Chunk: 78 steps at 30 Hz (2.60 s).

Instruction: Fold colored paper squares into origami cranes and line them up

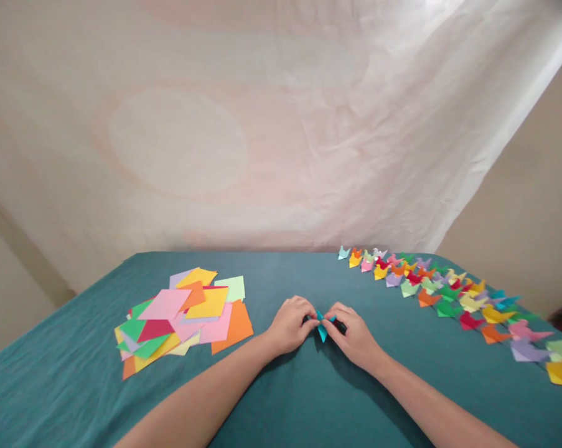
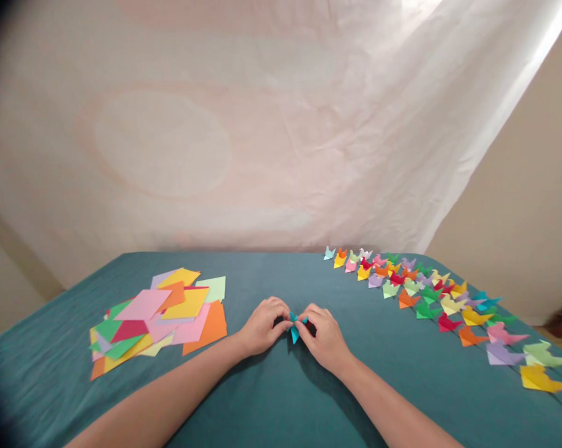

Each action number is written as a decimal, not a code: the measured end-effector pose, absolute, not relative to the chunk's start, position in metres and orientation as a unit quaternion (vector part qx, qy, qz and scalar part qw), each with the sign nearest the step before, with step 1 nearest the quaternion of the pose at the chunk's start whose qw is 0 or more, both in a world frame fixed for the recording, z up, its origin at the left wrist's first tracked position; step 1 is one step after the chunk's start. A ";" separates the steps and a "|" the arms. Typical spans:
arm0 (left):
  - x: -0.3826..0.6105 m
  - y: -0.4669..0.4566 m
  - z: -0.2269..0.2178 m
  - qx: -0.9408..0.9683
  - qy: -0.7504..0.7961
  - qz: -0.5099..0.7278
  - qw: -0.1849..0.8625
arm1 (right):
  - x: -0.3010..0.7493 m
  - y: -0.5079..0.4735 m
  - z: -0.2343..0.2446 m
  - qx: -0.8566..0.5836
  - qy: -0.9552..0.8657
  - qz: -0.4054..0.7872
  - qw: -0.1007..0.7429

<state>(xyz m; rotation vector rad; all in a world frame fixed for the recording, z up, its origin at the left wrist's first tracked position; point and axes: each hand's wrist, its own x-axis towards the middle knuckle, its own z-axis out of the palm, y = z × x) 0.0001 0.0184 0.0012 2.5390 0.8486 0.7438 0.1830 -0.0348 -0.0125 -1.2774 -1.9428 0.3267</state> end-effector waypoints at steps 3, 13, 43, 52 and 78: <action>0.000 0.019 0.001 0.898 0.307 0.262 0.175 | 0.184 -0.032 -0.013 -0.500 -0.759 0.138 0.393; -0.001 0.023 -0.003 0.882 0.295 0.293 0.223 | 0.184 -0.031 -0.014 -0.508 -0.758 0.139 0.385; 0.000 0.019 0.000 0.893 0.327 0.259 0.167 | 0.182 -0.033 -0.012 -0.511 -0.767 0.131 0.364; -0.001 0.022 -0.004 0.880 0.346 0.269 0.182 | 0.183 -0.030 -0.016 -0.531 -0.762 0.130 0.346; -0.006 0.021 -0.002 0.893 0.330 0.240 0.189 | 0.183 -0.034 -0.009 -0.536 -0.783 0.128 0.287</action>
